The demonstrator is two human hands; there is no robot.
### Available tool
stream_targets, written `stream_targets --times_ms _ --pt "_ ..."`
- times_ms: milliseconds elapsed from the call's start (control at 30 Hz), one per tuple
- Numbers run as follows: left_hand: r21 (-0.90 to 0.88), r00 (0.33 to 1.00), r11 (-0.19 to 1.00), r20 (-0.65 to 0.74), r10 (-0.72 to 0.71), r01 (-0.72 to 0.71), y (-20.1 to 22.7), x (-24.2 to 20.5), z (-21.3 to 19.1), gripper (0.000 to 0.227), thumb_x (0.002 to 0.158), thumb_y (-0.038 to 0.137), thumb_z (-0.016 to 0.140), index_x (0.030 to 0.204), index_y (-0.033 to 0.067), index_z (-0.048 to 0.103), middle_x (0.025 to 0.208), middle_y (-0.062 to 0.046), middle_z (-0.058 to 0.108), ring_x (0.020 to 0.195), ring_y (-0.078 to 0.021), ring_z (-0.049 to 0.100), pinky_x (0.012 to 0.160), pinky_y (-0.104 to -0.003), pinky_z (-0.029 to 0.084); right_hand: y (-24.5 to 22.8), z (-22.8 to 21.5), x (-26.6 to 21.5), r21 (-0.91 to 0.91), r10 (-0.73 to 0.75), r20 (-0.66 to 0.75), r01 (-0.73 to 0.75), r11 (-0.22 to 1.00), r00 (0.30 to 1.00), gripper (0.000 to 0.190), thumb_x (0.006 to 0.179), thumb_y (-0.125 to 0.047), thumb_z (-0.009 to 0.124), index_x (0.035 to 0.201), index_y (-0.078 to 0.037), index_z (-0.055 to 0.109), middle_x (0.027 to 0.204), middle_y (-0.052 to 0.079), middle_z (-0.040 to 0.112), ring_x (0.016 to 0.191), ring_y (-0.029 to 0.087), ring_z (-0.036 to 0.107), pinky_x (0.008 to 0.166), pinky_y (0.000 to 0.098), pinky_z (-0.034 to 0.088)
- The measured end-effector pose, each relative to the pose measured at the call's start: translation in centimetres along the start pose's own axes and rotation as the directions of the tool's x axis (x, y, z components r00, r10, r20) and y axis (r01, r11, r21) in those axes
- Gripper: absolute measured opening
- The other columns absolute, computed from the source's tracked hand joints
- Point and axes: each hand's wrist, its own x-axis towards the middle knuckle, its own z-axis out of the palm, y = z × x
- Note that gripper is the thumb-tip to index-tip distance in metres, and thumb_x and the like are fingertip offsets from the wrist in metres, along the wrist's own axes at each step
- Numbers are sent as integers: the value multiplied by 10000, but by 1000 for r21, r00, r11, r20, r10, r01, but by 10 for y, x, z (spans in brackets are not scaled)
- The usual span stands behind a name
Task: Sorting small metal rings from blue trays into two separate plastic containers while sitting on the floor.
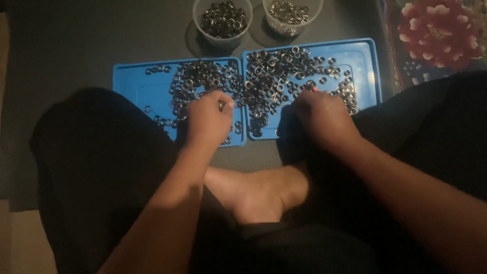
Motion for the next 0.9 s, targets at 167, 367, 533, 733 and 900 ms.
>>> stream_targets --times_ms 167,367,533,733,900 --pt "-26 988 987 25 -155 155 -7 14 6 168 902 135 618 912 135 785 778 -134 754 673 -259 736 570 -357 615 18 13 3 -121 -191 -97 179 976 977 147 961 -70 644 1046 -106 758 897 151 746 825 387 754 658 449 618" --pt "234 948 957 225 -226 173 13 28 -3 280 888 167 593 929 -26 792 936 -272 754 952 -398 757 822 -512 613 28 25 9 -189 -317 -132 290 938 939 115 912 -80 647 974 -85 744 888 181 735 779 450 728 545 475 593" --pt "223 950 973 287 -122 58 63 40 -12 217 897 127 643 992 32 813 1000 -229 777 1043 -432 732 964 -541 573 23 27 9 -147 -175 -94 160 976 980 114 924 -81 662 987 -129 744 938 114 760 752 418 749 520 435 618" --pt "57 972 986 181 147 -159 114 96 15 200 915 110 617 883 99 814 877 -202 760 915 -442 742 808 -531 625 33 38 16 -206 -139 -76 121 971 987 159 882 -72 652 947 -201 720 930 35 743 753 356 774 573 440 652" --pt "99 930 925 55 364 -368 147 152 30 134 925 74 652 880 8 760 814 -209 727 874 -425 757 723 -513 627 12 18 12 -212 -12 29 18 977 1000 156 945 -67 631 948 -183 735 933 1 723 750 247 774 563 301 635"
